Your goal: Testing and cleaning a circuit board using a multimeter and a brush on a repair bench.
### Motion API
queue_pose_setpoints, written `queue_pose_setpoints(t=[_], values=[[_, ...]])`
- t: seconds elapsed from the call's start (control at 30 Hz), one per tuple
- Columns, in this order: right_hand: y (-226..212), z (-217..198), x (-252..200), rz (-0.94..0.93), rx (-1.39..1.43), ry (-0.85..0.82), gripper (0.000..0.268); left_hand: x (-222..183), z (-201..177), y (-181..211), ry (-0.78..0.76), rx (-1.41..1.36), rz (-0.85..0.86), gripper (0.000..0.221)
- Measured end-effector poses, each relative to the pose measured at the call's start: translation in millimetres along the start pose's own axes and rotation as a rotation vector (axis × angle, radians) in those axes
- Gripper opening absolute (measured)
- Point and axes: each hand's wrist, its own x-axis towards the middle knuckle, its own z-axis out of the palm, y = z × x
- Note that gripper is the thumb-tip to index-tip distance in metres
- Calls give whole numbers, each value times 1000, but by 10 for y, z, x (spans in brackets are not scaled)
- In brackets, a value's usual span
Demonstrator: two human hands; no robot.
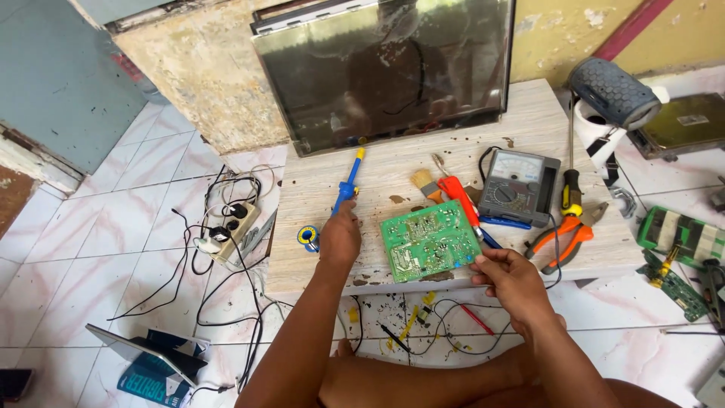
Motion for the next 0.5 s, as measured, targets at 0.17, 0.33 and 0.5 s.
queue_pose_setpoints(t=[0.17,0.33,0.5], values=[[61,-45,57,-1,-17,-21,45,-29,6,-9,-19,-29,-14,43],[28,-60,37,-2,-47,-34,49,15,42,-66,-18,81,59,34],[1,-90,29,-3,-147,-40,48,113,274,-150,-15,191,131,18]])
